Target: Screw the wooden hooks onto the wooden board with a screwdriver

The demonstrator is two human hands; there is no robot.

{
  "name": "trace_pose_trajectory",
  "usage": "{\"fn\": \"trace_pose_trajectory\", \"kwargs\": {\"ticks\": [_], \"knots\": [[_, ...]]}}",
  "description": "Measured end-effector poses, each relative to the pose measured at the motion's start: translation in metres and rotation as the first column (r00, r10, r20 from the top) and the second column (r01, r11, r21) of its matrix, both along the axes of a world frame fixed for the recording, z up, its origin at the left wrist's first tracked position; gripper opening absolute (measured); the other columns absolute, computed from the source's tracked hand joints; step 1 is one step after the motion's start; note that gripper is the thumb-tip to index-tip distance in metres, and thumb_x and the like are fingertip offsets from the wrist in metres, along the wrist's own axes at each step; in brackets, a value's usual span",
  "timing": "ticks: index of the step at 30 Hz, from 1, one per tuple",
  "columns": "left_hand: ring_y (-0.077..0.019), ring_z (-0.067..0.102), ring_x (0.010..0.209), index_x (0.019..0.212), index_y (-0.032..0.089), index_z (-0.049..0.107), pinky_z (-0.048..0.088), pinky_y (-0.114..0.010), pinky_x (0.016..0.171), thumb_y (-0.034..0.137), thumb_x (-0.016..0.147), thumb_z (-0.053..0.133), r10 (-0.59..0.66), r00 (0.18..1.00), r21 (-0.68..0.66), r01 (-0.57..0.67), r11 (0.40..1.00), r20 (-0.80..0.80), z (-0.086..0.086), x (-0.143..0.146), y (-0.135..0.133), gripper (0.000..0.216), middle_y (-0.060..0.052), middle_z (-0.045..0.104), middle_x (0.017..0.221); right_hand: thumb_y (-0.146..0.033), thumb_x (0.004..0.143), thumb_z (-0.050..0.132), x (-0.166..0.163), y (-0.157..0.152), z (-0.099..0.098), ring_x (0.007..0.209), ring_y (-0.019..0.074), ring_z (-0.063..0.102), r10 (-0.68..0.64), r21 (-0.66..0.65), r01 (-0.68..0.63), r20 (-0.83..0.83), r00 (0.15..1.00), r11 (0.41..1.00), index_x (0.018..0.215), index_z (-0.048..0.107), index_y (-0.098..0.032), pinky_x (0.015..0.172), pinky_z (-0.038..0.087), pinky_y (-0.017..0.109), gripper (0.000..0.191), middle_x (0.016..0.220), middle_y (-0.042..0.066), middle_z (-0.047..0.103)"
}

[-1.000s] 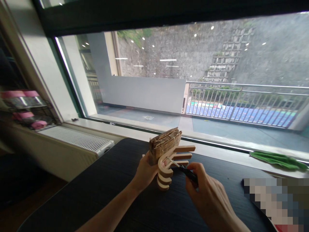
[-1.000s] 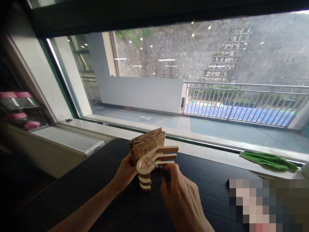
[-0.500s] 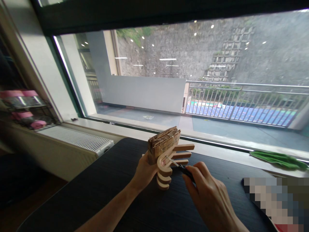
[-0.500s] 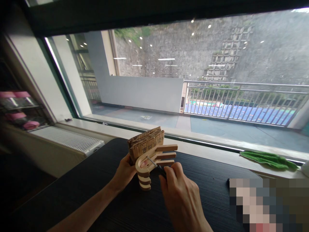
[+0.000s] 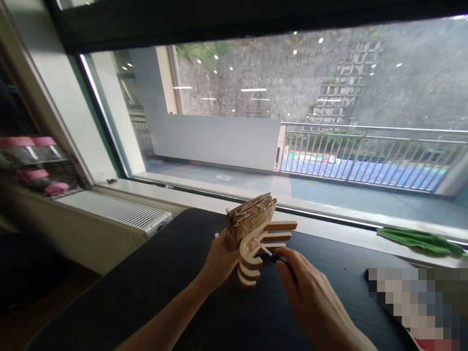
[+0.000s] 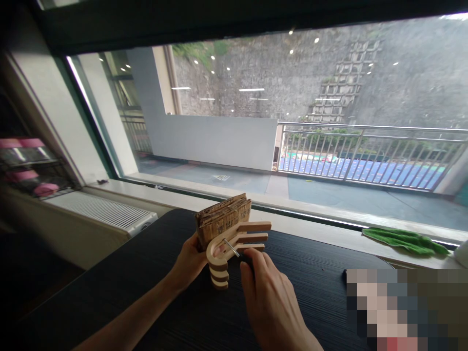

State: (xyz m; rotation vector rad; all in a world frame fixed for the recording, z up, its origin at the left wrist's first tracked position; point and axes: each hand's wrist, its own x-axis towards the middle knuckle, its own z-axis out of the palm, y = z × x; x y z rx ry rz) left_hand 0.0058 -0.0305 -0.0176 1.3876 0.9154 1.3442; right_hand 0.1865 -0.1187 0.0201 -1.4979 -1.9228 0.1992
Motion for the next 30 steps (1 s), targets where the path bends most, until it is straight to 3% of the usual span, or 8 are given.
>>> {"fn": "trace_pose_trajectory", "kwargs": {"ticks": [5, 12, 17, 23, 27, 30], "knots": [[-0.0208, 0.063, 0.088, 0.101, 0.015, 0.059, 0.051, -0.029, 0.076, 0.023, 0.063, 0.071, -0.028, 0.999, -0.001, 0.028, 1.0, 0.023, 0.0, 0.001, 0.0, 0.041, -0.006, 0.069, 0.094, -0.01, 0.069, 0.047, 0.005, -0.004, 0.003, 0.076, 0.0148, 0.06, -0.017, 0.016, 0.017, -0.011, 1.0, 1.0, 0.115, 0.04, -0.025, 0.064, 0.048, 0.026, 0.049, 0.095, 0.002, 0.058], [-0.0228, 0.064, 0.087, 0.1, 0.014, 0.061, 0.052, -0.028, 0.072, 0.028, 0.058, 0.075, 0.0, 0.998, -0.039, 0.002, 0.999, 0.055, 0.007, 0.003, -0.002, 0.046, -0.008, 0.068, 0.099, -0.013, 0.08, 0.044, 0.012, -0.004, 0.01, 0.072, 0.0123, 0.059, 0.013, 0.178, -0.014, 0.007, 1.0, 0.984, 0.101, 0.049, -0.023, 0.062, 0.046, 0.023, 0.025, 0.087, 0.001, 0.06], [-0.0227, 0.064, 0.088, 0.1, 0.015, 0.063, 0.052, -0.026, 0.071, 0.024, 0.059, 0.075, -0.014, 0.995, -0.051, 0.019, 0.999, 0.104, 0.015, 0.005, -0.006, 0.043, -0.007, 0.069, 0.097, -0.016, 0.084, 0.043, 0.013, -0.006, 0.012, 0.078, 0.0141, 0.056, -0.024, 0.379, -0.079, 0.259, 0.966, 0.922, 0.115, 0.051, -0.024, 0.064, 0.044, 0.026, 0.033, 0.095, 0.004, 0.056], [-0.0196, 0.064, 0.083, 0.1, 0.016, 0.063, 0.052, -0.027, 0.072, 0.023, 0.064, 0.072, -0.041, 0.987, -0.12, 0.06, 0.991, 0.157, 0.012, 0.003, -0.006, 0.037, -0.006, 0.069, 0.094, -0.017, 0.085, 0.046, 0.014, -0.002, 0.003, 0.074, 0.0152, 0.054, -0.088, 0.379, -0.068, 0.379, 0.921, 0.923, 0.122, 0.047, -0.021, 0.063, 0.042, 0.028, 0.038, 0.085, 0.003, 0.055], [-0.02, 0.064, 0.085, 0.101, 0.014, 0.061, 0.051, -0.029, 0.075, 0.022, 0.062, 0.073, -0.001, 0.99, -0.108, 0.017, 0.994, 0.143, 0.007, 0.001, -0.002, 0.042, -0.007, 0.069, 0.095, -0.021, 0.087, 0.045, 0.008, -0.001, 0.005, 0.064, 0.0128, 0.057, -0.04, 0.44, -0.118, 0.332, 0.942, 0.89, 0.12, 0.047, -0.018, 0.056, 0.039, 0.025, 0.033, 0.081, 0.002, 0.06], [-0.0201, 0.064, 0.082, 0.097, 0.015, 0.063, 0.051, -0.027, 0.071, 0.022, 0.06, 0.075, -0.002, 0.99, -0.108, 0.017, 0.994, 0.138, 0.009, 0.002, -0.004, 0.04, -0.005, 0.07, 0.091, -0.025, 0.087, 0.046, 0.004, -0.005, 0.009, 0.05, 0.0093, 0.055, -0.028, 0.463, -0.083, 0.227, 0.974, 0.883, 0.106, 0.051, -0.017, 0.046, 0.034, 0.022, 0.021, 0.068, -0.002, 0.061]]}}
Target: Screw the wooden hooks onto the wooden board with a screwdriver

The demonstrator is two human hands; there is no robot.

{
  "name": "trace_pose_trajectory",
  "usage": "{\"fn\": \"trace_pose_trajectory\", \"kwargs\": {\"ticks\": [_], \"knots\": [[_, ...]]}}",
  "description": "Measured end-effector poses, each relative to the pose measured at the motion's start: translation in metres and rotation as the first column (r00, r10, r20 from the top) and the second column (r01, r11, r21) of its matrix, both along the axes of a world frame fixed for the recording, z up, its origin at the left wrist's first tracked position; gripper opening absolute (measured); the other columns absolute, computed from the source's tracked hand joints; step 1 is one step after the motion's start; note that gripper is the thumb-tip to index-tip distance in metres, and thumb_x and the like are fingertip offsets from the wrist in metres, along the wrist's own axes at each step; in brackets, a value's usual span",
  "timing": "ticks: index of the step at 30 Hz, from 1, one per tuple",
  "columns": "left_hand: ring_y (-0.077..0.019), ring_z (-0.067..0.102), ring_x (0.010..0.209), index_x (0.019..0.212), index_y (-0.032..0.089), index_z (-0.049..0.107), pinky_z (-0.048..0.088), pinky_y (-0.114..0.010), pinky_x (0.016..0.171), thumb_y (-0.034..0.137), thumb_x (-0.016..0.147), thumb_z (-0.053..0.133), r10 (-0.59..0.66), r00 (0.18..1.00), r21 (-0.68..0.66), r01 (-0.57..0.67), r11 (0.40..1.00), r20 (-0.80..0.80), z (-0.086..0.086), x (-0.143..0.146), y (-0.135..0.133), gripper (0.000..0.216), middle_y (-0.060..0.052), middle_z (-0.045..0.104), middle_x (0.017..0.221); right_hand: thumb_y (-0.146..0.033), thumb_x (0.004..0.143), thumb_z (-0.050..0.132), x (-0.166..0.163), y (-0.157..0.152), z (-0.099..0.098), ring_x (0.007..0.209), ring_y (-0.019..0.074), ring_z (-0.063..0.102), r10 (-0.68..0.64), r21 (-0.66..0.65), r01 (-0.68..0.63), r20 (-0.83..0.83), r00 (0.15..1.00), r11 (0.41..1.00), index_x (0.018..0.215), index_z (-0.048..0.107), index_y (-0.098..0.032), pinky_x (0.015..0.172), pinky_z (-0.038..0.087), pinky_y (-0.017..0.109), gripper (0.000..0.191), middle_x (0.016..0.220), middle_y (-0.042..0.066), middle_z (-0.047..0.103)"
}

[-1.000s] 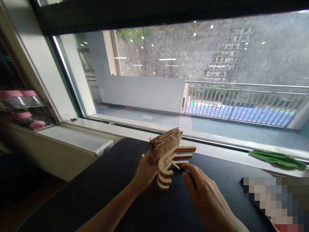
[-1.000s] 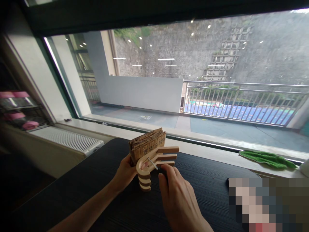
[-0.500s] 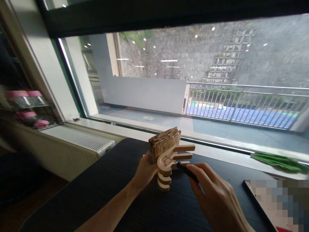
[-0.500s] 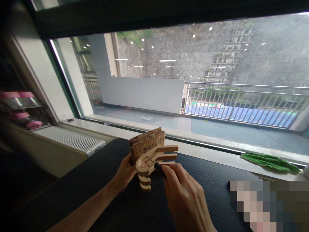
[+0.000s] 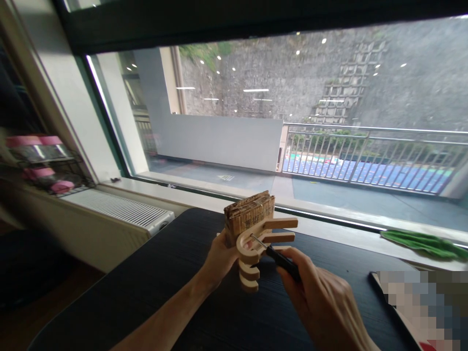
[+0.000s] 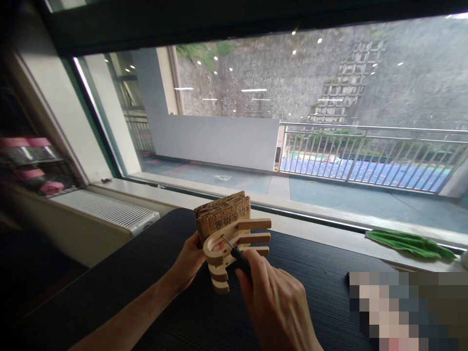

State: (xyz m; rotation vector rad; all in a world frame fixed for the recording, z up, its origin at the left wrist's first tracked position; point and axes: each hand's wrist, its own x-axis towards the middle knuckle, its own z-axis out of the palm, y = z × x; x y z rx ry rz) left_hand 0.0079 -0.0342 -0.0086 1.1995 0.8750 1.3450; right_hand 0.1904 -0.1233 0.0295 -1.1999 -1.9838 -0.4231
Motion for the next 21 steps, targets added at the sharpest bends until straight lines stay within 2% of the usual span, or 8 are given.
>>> {"fn": "trace_pose_trajectory", "kwargs": {"ticks": [2, 5, 7, 13, 16, 21], "knots": [[-0.0201, 0.065, 0.081, 0.094, 0.016, 0.065, 0.051, -0.026, 0.069, 0.022, 0.059, 0.075, -0.009, 1.0, -0.005, 0.009, 1.0, -0.003, 0.0029, 0.002, -0.0023, 0.037, -0.004, 0.071, 0.089, -0.028, 0.087, 0.047, -0.0013, -0.0023, 0.0016, 0.045, 0.0085, 0.053, -0.006, -0.016, 0.005, -0.051, 0.999, 1.0, 0.097, 0.053, -0.018, 0.043, 0.031, 0.022, 0.015, 0.059, -0.005, 0.059], [-0.0211, 0.065, 0.08, 0.094, 0.017, 0.066, 0.052, -0.026, 0.068, 0.023, 0.058, 0.076, -0.005, 1.0, -0.023, 0.005, 1.0, 0.006, 0.0062, 0.0043, -0.005, 0.037, -0.004, 0.071, 0.088, -0.028, 0.086, 0.049, -0.0008, -0.0037, 0.0018, 0.046, 0.0087, 0.053, 0.002, -0.023, -0.004, -0.077, 0.997, 1.0, 0.091, 0.054, -0.021, 0.045, 0.032, 0.021, 0.01, 0.061, -0.005, 0.058], [-0.0219, 0.065, 0.08, 0.094, 0.016, 0.065, 0.052, -0.027, 0.067, 0.023, 0.057, 0.076, 0.002, 1.0, -0.027, -0.002, 1.0, 0.001, 0.0071, 0.0052, -0.0057, 0.04, -0.005, 0.071, 0.088, -0.026, 0.085, 0.049, 0.0, -0.0034, 0.0016, 0.051, 0.0094, 0.054, 0.01, -0.026, -0.012, -0.076, 0.997, 1.0, 0.095, 0.055, -0.022, 0.048, 0.035, 0.021, 0.012, 0.067, -0.003, 0.059], [-0.0203, 0.065, 0.083, 0.095, 0.018, 0.065, 0.052, -0.026, 0.071, 0.022, 0.06, 0.074, -0.035, 0.999, -0.011, 0.035, 0.999, 0.003, 0.0071, 0.0053, -0.0058, 0.037, -0.003, 0.071, 0.09, -0.017, 0.083, 0.047, 0.0005, -0.0036, 0.0061, 0.067, 0.0116, 0.056, 0.068, -0.08, -0.071, -0.042, 0.997, 0.994, 0.117, 0.05, -0.022, 0.057, 0.041, 0.023, 0.034, 0.085, 0.002, 0.059], [-0.0212, 0.065, 0.083, 0.096, 0.016, 0.065, 0.052, -0.027, 0.07, 0.023, 0.06, 0.074, -0.012, 1.0, -0.004, 0.012, 1.0, -0.011, 0.0054, 0.0036, -0.0043, 0.037, -0.005, 0.071, 0.09, -0.014, 0.082, 0.045, 0.0005, -0.0042, 0.0074, 0.071, 0.0136, 0.058, 0.087, -0.076, -0.085, 0.023, 0.996, 0.993, 0.114, 0.051, -0.021, 0.06, 0.043, 0.025, 0.033, 0.089, 0.004, 0.06], [-0.021, 0.065, 0.082, 0.099, 0.014, 0.063, 0.052, -0.028, 0.07, 0.023, 0.059, 0.075, -0.015, 1.0, -0.021, 0.015, 1.0, -0.004, 0.0023, 0.0004, -0.0005, 0.043, -0.007, 0.07, 0.092, -0.016, 0.083, 0.046, 0.0023, -0.002, 0.0005, 0.067, 0.0149, 0.058, 0.05, -0.019, -0.049, 0.082, 0.995, 0.999, 0.107, 0.053, -0.02, 0.06, 0.042, 0.027, 0.026, 0.084, 0.002, 0.063]]}}
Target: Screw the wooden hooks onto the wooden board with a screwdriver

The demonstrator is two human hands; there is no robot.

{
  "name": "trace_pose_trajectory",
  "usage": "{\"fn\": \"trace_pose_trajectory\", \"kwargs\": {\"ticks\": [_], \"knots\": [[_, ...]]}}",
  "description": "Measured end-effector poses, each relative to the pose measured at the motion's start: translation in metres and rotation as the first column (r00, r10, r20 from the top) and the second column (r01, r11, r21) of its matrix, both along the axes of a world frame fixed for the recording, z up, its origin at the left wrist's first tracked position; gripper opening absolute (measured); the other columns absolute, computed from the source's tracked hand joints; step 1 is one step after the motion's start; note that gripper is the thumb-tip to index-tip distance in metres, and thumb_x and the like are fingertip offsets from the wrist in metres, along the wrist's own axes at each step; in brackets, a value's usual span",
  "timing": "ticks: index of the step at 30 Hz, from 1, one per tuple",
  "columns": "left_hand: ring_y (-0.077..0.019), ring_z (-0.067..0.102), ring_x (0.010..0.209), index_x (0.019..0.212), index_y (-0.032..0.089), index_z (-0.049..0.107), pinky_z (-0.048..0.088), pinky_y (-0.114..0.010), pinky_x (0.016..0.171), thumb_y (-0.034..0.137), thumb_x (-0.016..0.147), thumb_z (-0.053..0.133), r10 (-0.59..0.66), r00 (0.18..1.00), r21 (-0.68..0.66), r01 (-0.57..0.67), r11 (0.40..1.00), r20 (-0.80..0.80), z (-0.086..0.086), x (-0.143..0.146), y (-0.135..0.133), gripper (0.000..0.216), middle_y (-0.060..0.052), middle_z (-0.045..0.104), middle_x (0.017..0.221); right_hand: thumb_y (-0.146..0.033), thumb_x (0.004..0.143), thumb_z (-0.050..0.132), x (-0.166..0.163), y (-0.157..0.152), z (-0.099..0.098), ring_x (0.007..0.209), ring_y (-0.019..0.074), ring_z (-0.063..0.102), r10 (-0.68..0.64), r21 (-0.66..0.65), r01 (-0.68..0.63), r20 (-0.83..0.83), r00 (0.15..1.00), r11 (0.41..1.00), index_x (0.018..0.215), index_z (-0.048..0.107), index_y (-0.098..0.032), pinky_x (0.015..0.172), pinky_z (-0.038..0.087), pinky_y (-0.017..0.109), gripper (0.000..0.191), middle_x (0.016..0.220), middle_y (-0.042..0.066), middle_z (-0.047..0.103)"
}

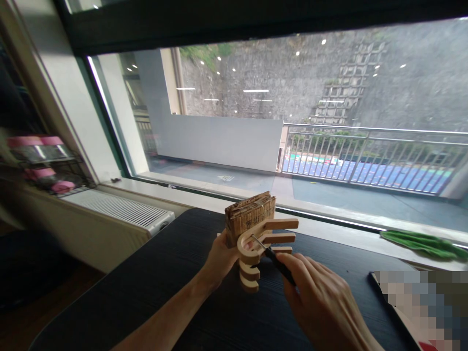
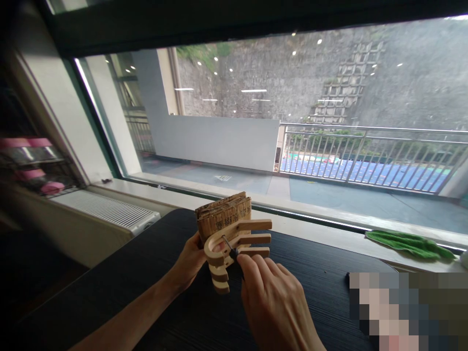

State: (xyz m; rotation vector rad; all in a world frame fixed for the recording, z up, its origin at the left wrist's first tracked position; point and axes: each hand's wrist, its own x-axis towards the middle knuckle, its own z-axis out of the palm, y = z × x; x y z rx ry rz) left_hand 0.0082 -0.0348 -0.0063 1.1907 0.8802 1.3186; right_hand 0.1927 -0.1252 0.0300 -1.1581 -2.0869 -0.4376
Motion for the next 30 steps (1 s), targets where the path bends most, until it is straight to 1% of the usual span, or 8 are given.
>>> {"fn": "trace_pose_trajectory", "kwargs": {"ticks": [4, 8, 15, 18, 22, 25, 28, 30], "knots": [[-0.0198, 0.065, 0.082, 0.097, 0.015, 0.063, 0.052, -0.027, 0.071, 0.022, 0.059, 0.075, -0.016, 1.0, 0.005, 0.016, 1.0, 0.012, 0.001, 0.001, -0.001, 0.04, -0.006, 0.07, 0.095, -0.018, 0.084, 0.046, 0.002, 0.001, -0.001, 0.069, 0.0152, 0.059, -0.037, 0.006, 0.037, 0.027, 0.999, 0.999, 0.111, 0.052, -0.021, 0.059, 0.041, 0.026, 0.027, 0.084, 0.002, 0.063], [-0.0204, 0.065, 0.081, 0.095, 0.015, 0.064, 0.052, -0.027, 0.07, 0.023, 0.059, 0.075, -0.008, 1.0, -0.017, 0.009, 1.0, 0.028, 0.003, 0.003, -0.003, 0.038, -0.006, 0.07, 0.091, -0.021, 0.086, 0.045, 0.004, 0.001, 0.001, 0.068, 0.0139, 0.061, -0.08, 0.009, 0.081, -0.042, 0.996, 0.997, 0.106, 0.054, -0.02, 0.056, 0.038, 0.024, 0.022, 0.084, 0.001, 0.065], [-0.0233, 0.064, 0.085, 0.098, 0.014, 0.063, 0.052, -0.031, 0.072, 0.024, 0.058, 0.075, 0.015, 1.0, -0.014, -0.015, 1.0, 0.003, 0.003, 0.002, -0.003, 0.043, -0.008, 0.069, 0.093, -0.033, 0.089, 0.04, 0.004, 0.0, 0.001, 0.052, 0.014, 0.06, -0.178, -0.254, 0.148, -0.096, 0.979, 0.956, 0.088, 0.056, -0.023, 0.046, 0.032, 0.024, 0.019, 0.061, -0.004, 0.062], [-0.023, 0.064, 0.085, 0.097, 0.015, 0.063, 0.052, -0.031, 0.074, 0.026, 0.06, 0.074, -0.006, 1.0, -0.013, 0.006, 1.0, -0.002, 0.003, 0.002, -0.004, 0.04, -0.007, 0.069, 0.094, -0.033, 0.089, 0.039, 0.003, -0.002, 0.003, 0.06, 0.0142, 0.063, -0.183, -0.309, 0.137, -0.124, 0.975, 0.941, 0.097, 0.057, -0.025, 0.05, 0.037, 0.023, 0.021, 0.07, -0.002, 0.065], [-0.0225, 0.064, 0.083, 0.1, 0.013, 0.061, 0.052, -0.032, 0.074, 0.026, 0.057, 0.076, 0.009, 1.0, -0.008, -0.01, 1.0, -0.029, -0.002, 0.001, 0.0, 0.047, -0.008, 0.069, 0.094, -0.029, 0.084, 0.045, 0.003, -0.004, 0.006, 0.075, 0.0165, 0.065, -0.179, -0.285, 0.146, -0.094, 0.979, 0.947, 0.115, 0.049, -0.024, 0.057, 0.044, 0.025, 0.032, 0.093, 0.001, 0.067], [-0.0212, 0.064, 0.083, 0.101, 0.013, 0.06, 0.051, -0.029, 0.072, 0.026, 0.057, 0.076, 0.032, 0.999, 0.0, -0.032, 0.999, -0.024, -0.006, 0.0, 0.003, 0.048, -0.008, 0.069, 0.094, -0.024, 0.079, 0.048, 0.003, -0.006, 0.008, 0.073, 0.016, 0.064, -0.165, -0.265, 0.135, -0.096, 0.982, 0.955, 0.122, 0.042, -0.022, 0.056, 0.044, 0.025, 0.044, 0.094, 0.002, 0.067], [-0.0218, 0.063, 0.086, 0.102, 0.013, 0.059, 0.051, -0.03, 0.074, 0.025, 0.059, 0.075, 0.009, 1.0, 0.002, -0.009, 1.0, -0.028, -0.007, -0.001, 0.004, 0.047, -0.008, 0.068, 0.097, -0.021, 0.08, 0.046, 0.004, -0.007, 0.01, 0.059, 0.0134, 0.062, -0.153, -0.243, 0.12, -0.123, 0.981, 0.963, 0.112, 0.047, -0.022, 0.047, 0.039, 0.022, 0.032, 0.078, 0.0, 0.067], [-0.0223, 0.063, 0.088, 0.102, 0.013, 0.059, 0.05, -0.031, 0.076, 0.026, 0.059, 0.075, 0.003, 0.999, 0.008, -0.003, 1.0, -0.039, -0.006, -0.001, 0.004, 0.048, -0.009, 0.068, 0.098, -0.02, 0.082, 0.044, 0.005, -0.006, 0.009, 0.06, 0.0133, 0.061, -0.142, -0.187, 0.12, -0.108, 0.984, 0.975, 0.103, 0.051, -0.022, 0.047, 0.037, 0.023, 0.021, 0.077, -0.001, 0.065]]}}
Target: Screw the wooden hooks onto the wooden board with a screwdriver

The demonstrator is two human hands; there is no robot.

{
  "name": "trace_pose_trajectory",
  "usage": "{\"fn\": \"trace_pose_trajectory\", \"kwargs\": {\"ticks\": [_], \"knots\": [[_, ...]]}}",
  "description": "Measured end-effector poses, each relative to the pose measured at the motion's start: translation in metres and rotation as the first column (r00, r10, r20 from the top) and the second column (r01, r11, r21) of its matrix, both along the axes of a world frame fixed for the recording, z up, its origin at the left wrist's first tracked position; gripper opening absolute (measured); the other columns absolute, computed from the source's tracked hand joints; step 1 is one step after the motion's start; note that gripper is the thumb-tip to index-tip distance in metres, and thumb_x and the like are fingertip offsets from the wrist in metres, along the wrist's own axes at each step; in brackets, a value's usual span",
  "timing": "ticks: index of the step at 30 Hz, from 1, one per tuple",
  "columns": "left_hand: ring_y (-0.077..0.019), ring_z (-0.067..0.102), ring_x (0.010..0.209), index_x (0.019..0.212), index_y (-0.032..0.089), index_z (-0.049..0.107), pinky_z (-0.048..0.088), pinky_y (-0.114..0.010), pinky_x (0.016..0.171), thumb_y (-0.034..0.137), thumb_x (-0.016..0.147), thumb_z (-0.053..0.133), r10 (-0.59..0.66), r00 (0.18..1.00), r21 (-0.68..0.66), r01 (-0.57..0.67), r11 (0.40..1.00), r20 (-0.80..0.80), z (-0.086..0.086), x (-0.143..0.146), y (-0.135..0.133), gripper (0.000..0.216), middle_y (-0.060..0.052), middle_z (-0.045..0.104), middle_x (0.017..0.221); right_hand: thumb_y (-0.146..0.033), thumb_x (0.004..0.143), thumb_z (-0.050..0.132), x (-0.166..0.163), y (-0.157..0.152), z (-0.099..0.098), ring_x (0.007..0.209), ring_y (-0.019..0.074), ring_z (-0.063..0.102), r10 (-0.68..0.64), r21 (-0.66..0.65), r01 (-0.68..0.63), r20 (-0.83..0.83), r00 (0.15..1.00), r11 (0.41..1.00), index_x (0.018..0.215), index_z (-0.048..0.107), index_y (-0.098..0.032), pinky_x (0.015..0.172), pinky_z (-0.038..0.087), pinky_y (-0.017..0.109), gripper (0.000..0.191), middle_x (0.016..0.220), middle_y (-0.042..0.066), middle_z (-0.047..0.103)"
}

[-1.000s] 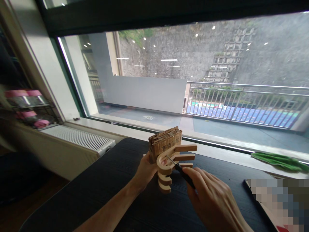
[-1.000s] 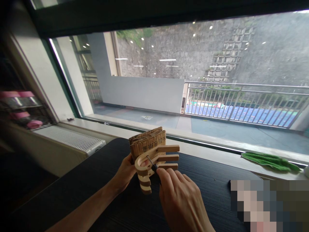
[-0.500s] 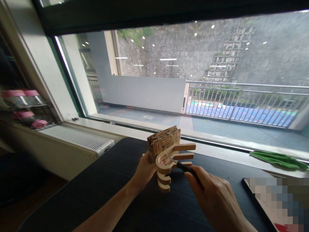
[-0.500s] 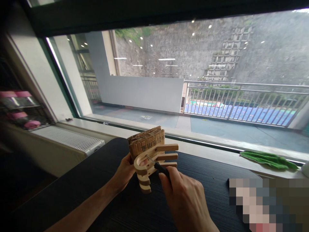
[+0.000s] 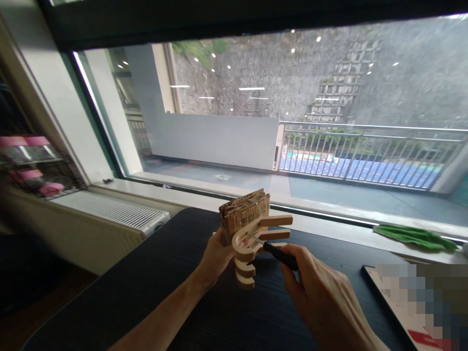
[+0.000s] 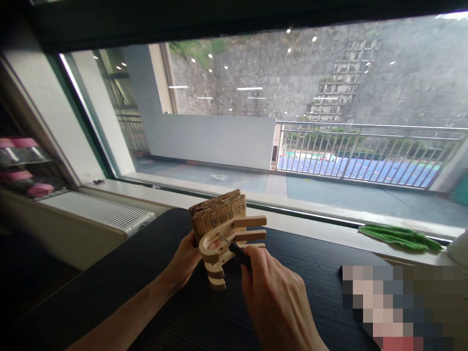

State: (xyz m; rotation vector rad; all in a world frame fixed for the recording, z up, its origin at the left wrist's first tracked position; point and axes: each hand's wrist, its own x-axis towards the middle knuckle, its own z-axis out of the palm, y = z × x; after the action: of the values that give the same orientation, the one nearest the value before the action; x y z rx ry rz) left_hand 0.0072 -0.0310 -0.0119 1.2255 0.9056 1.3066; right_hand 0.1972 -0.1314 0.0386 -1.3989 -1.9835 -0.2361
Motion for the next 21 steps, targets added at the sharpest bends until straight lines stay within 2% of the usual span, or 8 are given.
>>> {"fn": "trace_pose_trajectory", "kwargs": {"ticks": [4, 10, 14, 17, 21], "knots": [[-0.0235, 0.064, 0.086, 0.099, 0.012, 0.062, 0.051, -0.031, 0.075, 0.028, 0.056, 0.076, 0.048, 0.998, -0.007, -0.048, 0.999, -0.033, 0.0022, -0.0007, 0.0003, 0.049, -0.009, 0.069, 0.095, -0.019, 0.086, 0.041, 0.0018, 0.0041, -0.0047, 0.07, 0.0145, 0.061, 0.003, 0.059, -0.007, 0.075, 0.997, 0.998, 0.103, 0.052, -0.023, 0.053, 0.038, 0.024, 0.021, 0.09, 0.002, 0.063], [-0.0241, 0.064, 0.086, 0.1, 0.012, 0.061, 0.051, -0.032, 0.073, 0.03, 0.055, 0.076, 0.046, 0.999, -0.02, -0.046, 0.999, -0.005, 0.0046, 0.0016, -0.0034, 0.051, -0.009, 0.069, 0.094, -0.025, 0.089, 0.039, -0.0007, 0.0079, -0.0064, 0.065, 0.0145, 0.062, -0.016, 0.062, 0.013, 0.047, 0.999, 0.998, 0.104, 0.053, -0.021, 0.051, 0.038, 0.024, 0.02, 0.083, 0.002, 0.064], [-0.0239, 0.064, 0.086, 0.1, 0.012, 0.061, 0.052, -0.031, 0.072, 0.03, 0.054, 0.077, 0.042, 0.999, -0.016, -0.042, 0.999, 0.012, 0.0068, 0.0035, -0.0064, 0.052, -0.009, 0.069, 0.094, -0.026, 0.09, 0.036, -0.0025, 0.0065, -0.0066, 0.066, 0.0149, 0.063, -0.016, -0.025, 0.016, -0.027, 0.999, 1.0, 0.102, 0.053, -0.022, 0.054, 0.041, 0.025, 0.021, 0.082, 0.002, 0.065], [-0.0234, 0.064, 0.085, 0.1, 0.013, 0.061, 0.051, -0.031, 0.073, 0.03, 0.054, 0.077, 0.04, 0.999, -0.01, -0.04, 0.999, 0.004, 0.0065, 0.0038, -0.0065, 0.051, -0.008, 0.07, 0.092, -0.025, 0.09, 0.035, -0.0036, 0.0052, -0.0077, 0.071, 0.0154, 0.063, -0.015, -0.094, 0.011, -0.049, 0.999, 0.995, 0.108, 0.05, -0.023, 0.059, 0.044, 0.026, 0.024, 0.088, 0.002, 0.065], [-0.0237, 0.064, 0.084, 0.1, 0.013, 0.061, 0.051, -0.032, 0.073, 0.029, 0.055, 0.077, 0.038, 0.999, 0.0, -0.038, 0.999, 0.001, 0.0053, 0.0037, -0.0056, 0.051, -0.009, 0.07, 0.091, -0.023, 0.081, 0.047, -0.0041, 0.0048, -0.0072, 0.072, 0.0161, 0.064, -0.019, -0.113, 0.013, -0.054, 0.998, 0.994, 0.114, 0.045, -0.023, 0.057, 0.045, 0.025, 0.032, 0.091, 0.002, 0.066]]}}
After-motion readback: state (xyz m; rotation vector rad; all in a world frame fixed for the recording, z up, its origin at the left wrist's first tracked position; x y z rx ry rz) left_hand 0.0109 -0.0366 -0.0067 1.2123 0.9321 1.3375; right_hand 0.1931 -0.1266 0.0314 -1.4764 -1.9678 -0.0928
